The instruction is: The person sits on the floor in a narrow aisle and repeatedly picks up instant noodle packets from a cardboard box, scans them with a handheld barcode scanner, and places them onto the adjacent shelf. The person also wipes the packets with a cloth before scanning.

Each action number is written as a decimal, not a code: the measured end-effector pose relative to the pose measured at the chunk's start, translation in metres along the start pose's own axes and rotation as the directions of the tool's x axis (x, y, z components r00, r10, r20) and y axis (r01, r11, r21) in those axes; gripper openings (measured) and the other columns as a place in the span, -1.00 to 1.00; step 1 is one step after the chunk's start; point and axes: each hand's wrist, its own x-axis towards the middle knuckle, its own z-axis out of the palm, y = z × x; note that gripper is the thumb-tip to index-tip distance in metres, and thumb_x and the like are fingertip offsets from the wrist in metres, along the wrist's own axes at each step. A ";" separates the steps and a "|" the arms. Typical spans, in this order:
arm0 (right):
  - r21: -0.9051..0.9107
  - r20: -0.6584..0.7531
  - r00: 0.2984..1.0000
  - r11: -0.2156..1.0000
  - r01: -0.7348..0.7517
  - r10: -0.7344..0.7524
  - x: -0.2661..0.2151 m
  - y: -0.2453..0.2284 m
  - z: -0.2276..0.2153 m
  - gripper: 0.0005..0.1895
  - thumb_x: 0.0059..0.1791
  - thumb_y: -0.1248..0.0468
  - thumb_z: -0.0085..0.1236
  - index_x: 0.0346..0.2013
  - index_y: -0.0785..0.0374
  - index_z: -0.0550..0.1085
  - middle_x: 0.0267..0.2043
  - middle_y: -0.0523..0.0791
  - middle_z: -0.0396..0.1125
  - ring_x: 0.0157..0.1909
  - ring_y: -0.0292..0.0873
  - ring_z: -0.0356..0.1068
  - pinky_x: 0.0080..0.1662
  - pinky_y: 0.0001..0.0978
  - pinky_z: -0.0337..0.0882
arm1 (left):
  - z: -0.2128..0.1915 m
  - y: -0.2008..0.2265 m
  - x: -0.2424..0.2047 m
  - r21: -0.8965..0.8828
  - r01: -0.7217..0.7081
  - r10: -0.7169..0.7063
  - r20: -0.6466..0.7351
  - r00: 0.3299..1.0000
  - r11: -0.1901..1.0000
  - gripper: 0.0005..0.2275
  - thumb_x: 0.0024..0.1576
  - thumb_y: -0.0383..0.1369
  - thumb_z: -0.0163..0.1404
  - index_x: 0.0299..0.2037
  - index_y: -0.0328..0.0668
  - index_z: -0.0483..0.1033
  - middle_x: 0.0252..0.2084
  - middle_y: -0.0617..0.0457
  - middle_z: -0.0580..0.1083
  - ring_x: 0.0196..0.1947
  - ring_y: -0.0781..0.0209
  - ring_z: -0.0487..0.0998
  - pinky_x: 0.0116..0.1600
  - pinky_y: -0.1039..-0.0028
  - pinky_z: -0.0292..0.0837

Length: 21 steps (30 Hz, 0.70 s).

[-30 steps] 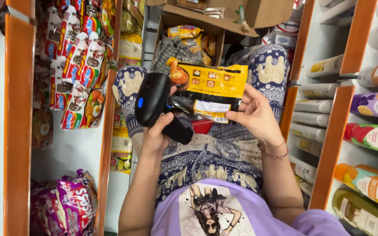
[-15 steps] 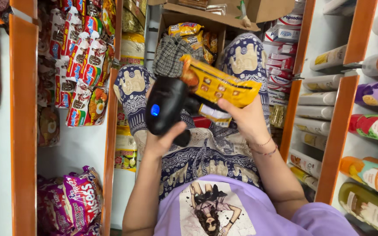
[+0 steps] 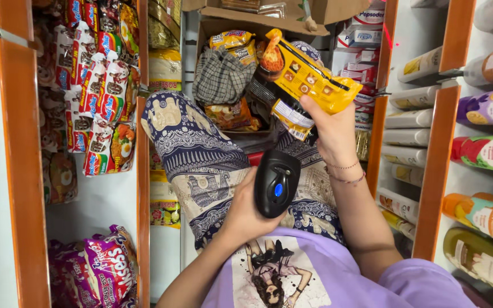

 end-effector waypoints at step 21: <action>-0.034 0.000 1.000 0.999 0.016 -0.016 0.004 0.006 -0.010 -0.66 0.02 0.51 0.26 0.09 0.43 0.47 0.07 -0.07 0.48 0.05 -0.27 0.48 0.14 -0.41 0.47 | 0.001 0.008 0.000 -0.021 -0.015 0.016 0.031 0.999 1.000 -0.61 -0.14 -0.49 0.20 -0.07 -0.33 0.48 -0.15 -0.14 0.44 -0.14 -0.11 0.56 -0.01 0.27 0.50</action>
